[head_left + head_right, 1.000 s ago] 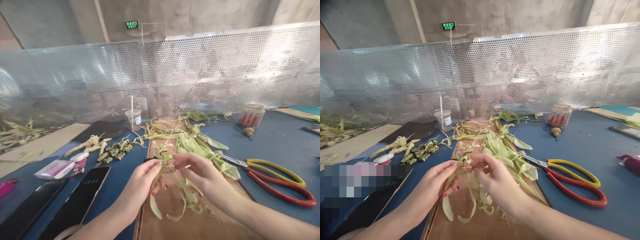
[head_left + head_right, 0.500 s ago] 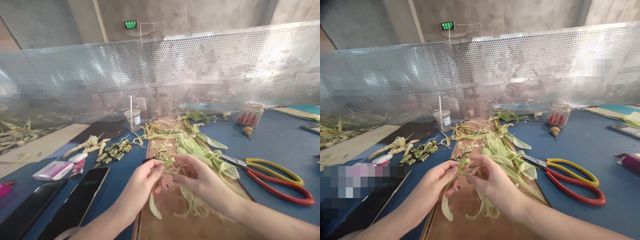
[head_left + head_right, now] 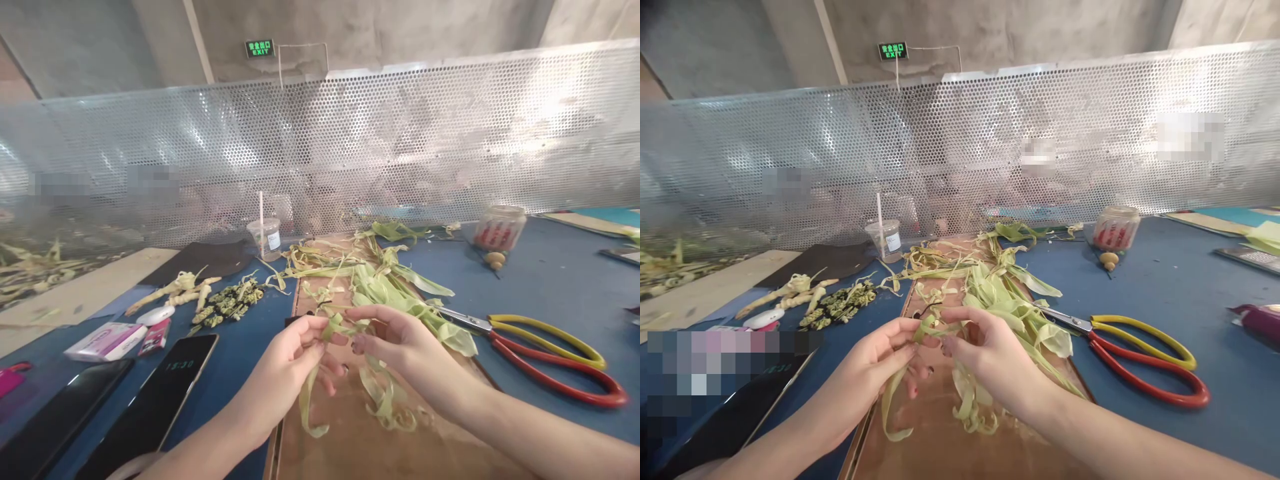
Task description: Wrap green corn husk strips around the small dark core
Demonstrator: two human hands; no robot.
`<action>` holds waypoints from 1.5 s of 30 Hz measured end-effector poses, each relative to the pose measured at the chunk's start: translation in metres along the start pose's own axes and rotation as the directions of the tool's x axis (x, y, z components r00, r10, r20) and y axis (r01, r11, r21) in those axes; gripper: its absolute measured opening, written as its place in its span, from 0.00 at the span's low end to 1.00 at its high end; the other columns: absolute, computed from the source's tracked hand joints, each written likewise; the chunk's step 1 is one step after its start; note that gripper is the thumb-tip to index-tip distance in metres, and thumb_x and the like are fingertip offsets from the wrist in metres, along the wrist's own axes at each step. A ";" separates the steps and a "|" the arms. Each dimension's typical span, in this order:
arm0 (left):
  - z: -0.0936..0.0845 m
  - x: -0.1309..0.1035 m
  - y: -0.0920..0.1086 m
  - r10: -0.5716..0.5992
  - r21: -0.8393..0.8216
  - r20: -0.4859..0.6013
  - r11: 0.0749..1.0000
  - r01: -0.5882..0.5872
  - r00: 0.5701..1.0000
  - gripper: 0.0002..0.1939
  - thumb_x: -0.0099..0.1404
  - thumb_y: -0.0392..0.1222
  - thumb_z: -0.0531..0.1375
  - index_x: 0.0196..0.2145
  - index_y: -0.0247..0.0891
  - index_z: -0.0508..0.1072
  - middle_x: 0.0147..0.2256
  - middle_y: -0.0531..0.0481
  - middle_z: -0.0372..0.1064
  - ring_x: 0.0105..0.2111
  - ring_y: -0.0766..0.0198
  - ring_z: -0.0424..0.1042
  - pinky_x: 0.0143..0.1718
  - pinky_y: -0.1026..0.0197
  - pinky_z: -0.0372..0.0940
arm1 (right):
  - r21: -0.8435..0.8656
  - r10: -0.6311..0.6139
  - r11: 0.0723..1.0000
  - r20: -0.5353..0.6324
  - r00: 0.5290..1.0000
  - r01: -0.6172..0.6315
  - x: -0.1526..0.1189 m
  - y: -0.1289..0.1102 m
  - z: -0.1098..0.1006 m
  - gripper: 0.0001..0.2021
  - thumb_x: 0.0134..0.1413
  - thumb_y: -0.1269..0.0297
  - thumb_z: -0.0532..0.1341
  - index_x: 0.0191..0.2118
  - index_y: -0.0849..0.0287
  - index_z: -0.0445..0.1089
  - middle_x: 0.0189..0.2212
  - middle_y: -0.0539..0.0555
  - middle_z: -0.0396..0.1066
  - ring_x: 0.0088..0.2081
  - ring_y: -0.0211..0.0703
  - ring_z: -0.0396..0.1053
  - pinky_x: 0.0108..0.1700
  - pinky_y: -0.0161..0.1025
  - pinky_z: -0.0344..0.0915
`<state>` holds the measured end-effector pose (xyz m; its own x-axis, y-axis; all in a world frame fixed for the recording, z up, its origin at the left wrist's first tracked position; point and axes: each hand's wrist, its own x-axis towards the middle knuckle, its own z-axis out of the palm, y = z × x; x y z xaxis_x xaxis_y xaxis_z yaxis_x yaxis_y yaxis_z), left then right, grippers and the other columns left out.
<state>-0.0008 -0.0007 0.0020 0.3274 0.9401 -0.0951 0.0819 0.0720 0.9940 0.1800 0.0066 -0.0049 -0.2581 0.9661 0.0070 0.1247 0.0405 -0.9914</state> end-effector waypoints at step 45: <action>0.005 -0.005 0.007 0.030 0.012 -0.149 1.000 -0.029 0.988 0.09 0.58 0.41 0.57 0.22 0.36 0.66 0.23 0.53 0.64 0.25 0.66 0.63 0.31 0.61 0.60 | -0.307 -0.311 0.890 0.129 0.941 0.336 -0.007 0.005 0.004 0.22 0.52 0.70 0.58 0.53 0.49 0.57 0.40 0.50 0.64 0.37 0.38 0.65 0.43 0.38 0.65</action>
<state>0.0029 -0.0061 0.0095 0.1856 0.9810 -0.0558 0.0835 0.0408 0.9957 0.1781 -0.0010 -0.0102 -0.4058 0.8640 0.2981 0.3183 0.4394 -0.8400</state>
